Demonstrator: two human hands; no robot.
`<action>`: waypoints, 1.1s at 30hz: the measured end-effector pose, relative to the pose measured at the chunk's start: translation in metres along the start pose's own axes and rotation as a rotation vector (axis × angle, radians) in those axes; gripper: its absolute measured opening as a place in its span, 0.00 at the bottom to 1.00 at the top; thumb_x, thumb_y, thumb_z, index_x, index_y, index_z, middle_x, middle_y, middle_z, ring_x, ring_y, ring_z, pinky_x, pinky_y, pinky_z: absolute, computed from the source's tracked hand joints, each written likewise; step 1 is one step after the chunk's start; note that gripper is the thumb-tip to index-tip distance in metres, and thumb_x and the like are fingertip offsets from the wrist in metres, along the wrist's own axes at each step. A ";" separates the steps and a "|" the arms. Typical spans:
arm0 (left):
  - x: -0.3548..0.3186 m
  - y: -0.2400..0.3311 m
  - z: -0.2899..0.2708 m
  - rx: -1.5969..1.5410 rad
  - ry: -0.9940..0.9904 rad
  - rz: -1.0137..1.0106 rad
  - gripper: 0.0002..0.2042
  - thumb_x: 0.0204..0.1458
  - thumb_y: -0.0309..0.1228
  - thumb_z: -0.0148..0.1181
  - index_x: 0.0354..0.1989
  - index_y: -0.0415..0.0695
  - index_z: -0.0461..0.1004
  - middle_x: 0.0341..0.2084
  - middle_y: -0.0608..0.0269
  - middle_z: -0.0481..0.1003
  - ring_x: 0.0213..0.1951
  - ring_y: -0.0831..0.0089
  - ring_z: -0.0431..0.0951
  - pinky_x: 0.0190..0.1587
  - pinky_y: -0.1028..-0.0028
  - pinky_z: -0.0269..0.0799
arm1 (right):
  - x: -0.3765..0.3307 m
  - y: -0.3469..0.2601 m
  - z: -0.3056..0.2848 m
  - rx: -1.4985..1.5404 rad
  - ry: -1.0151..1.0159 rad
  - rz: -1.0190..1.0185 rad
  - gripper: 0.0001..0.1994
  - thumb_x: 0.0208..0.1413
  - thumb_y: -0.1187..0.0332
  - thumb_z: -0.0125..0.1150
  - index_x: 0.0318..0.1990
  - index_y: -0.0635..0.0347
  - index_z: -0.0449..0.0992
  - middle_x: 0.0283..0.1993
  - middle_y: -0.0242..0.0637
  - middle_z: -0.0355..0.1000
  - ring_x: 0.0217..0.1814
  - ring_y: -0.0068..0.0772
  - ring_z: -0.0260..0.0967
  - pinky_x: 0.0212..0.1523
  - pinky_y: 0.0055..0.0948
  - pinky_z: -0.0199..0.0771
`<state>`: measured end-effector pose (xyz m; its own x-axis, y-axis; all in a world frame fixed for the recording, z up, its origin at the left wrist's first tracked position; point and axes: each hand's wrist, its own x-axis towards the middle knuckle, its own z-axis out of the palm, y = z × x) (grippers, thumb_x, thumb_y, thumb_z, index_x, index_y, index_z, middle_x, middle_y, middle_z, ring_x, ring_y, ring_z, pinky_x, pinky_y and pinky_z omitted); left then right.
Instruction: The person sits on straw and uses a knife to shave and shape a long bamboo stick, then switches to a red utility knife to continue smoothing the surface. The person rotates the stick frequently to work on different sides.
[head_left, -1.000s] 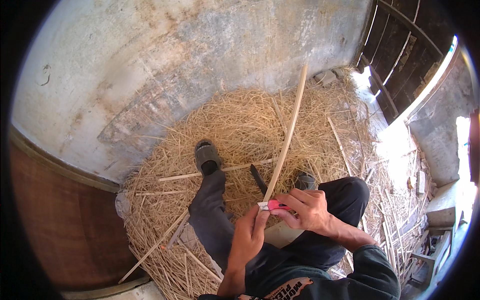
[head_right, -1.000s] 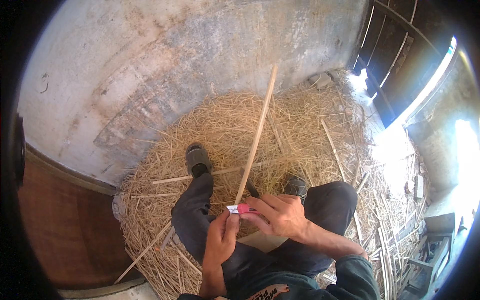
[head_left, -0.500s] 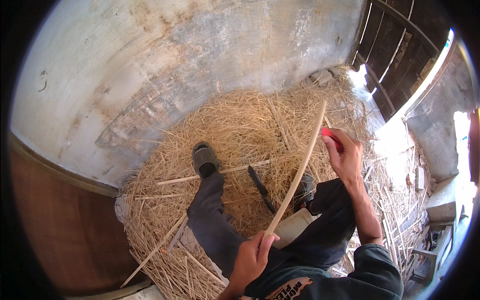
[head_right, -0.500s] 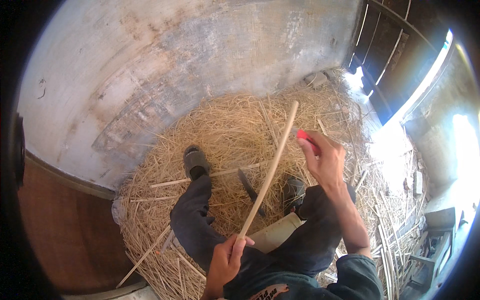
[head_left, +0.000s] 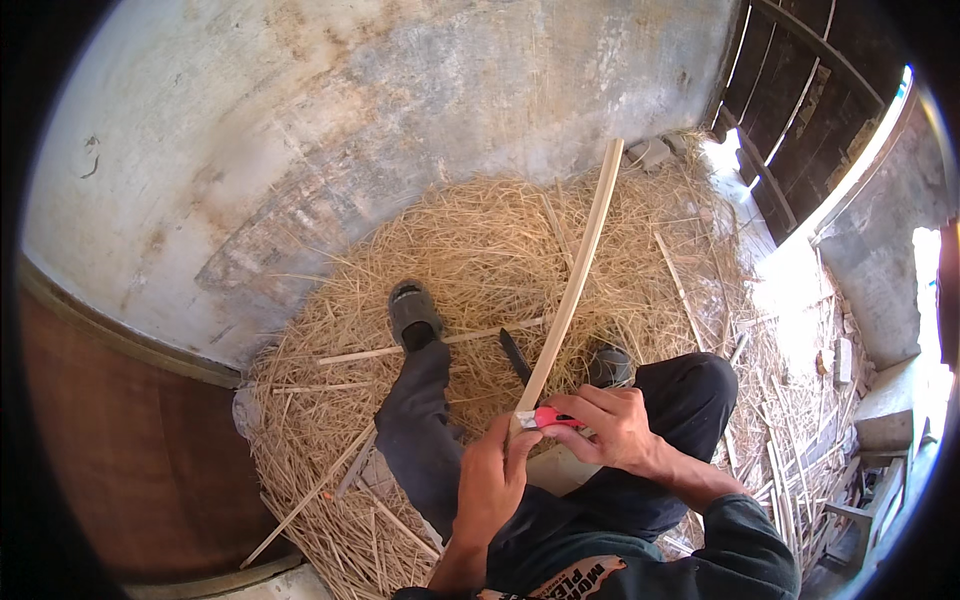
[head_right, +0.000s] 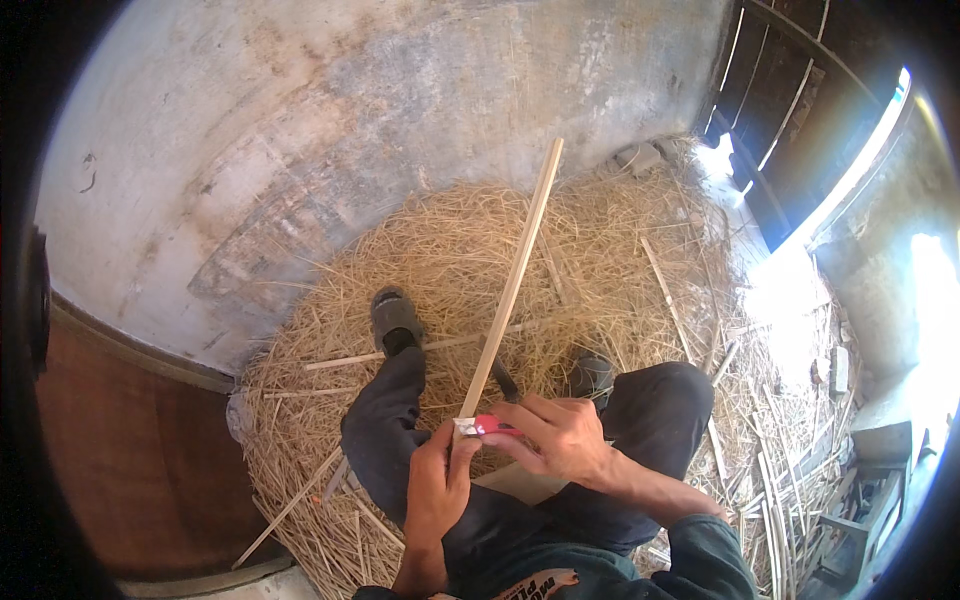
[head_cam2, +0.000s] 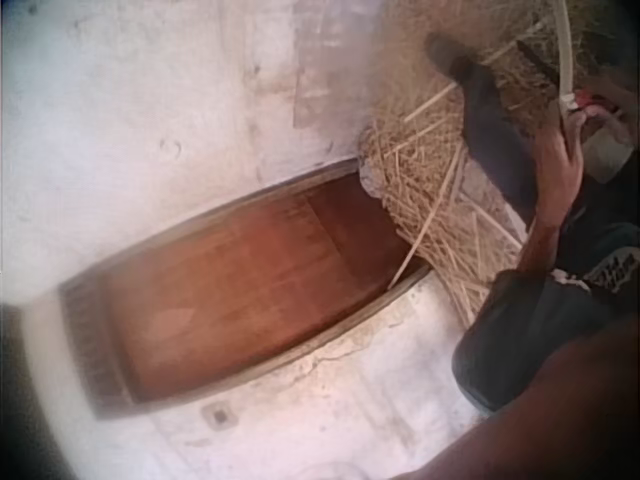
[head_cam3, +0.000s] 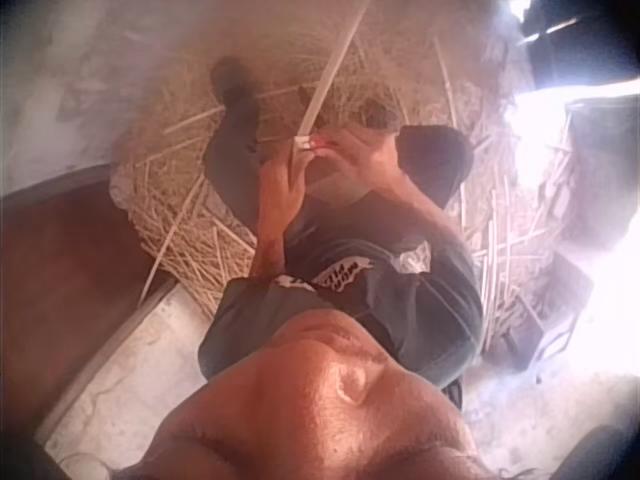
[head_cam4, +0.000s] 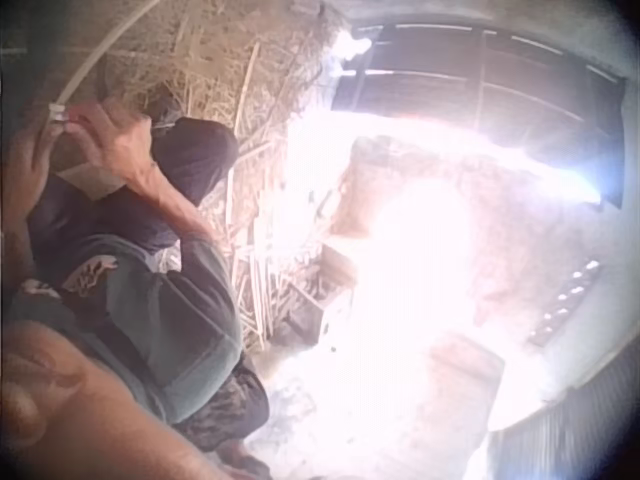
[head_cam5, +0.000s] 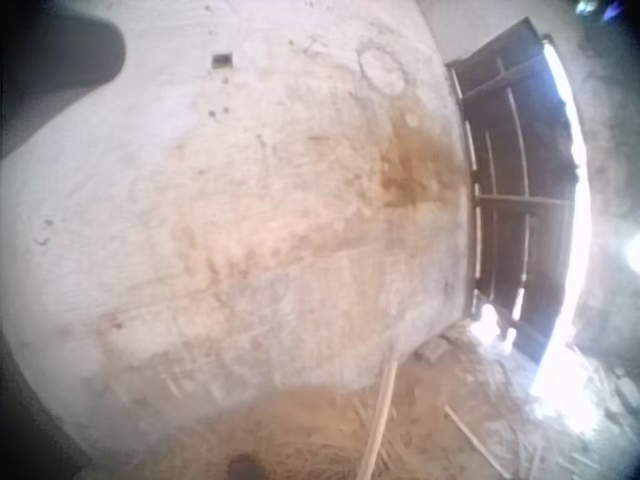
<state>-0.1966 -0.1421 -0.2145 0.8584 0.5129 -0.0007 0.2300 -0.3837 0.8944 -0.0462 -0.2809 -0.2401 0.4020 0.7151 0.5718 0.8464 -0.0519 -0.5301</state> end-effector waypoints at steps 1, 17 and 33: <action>0.001 0.002 0.000 0.012 0.000 -0.002 0.13 0.71 0.36 0.58 0.48 0.36 0.77 0.26 0.44 0.78 0.28 0.43 0.79 0.32 0.56 0.71 | 0.000 -0.001 0.000 -0.013 -0.008 0.005 0.16 0.55 0.57 0.77 0.47 0.52 0.85 0.27 0.28 0.74 0.22 0.30 0.75 0.21 0.30 0.74; -0.005 -0.009 0.009 0.099 0.041 -0.046 0.16 0.74 0.38 0.52 0.42 0.37 0.79 0.25 0.45 0.79 0.29 0.43 0.80 0.32 0.56 0.72 | 0.021 0.016 -0.013 -0.155 0.051 0.037 0.13 0.54 0.55 0.78 0.42 0.49 0.86 0.26 0.27 0.75 0.20 0.30 0.74 0.20 0.32 0.72; -0.068 -0.022 -0.002 -0.001 -0.193 -0.262 0.17 0.74 0.39 0.51 0.43 0.39 0.82 0.16 0.59 0.68 0.18 0.72 0.65 0.25 0.66 0.62 | 0.075 0.136 -0.110 -0.380 0.397 0.563 0.15 0.68 0.57 0.67 0.49 0.59 0.88 0.25 0.40 0.81 0.23 0.28 0.75 0.25 0.31 0.69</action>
<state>-0.2611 -0.1667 -0.2336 0.8411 0.4391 -0.3159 0.4544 -0.2567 0.8530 0.1379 -0.3114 -0.2006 0.8401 0.2118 0.4994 0.5109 -0.6183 -0.5972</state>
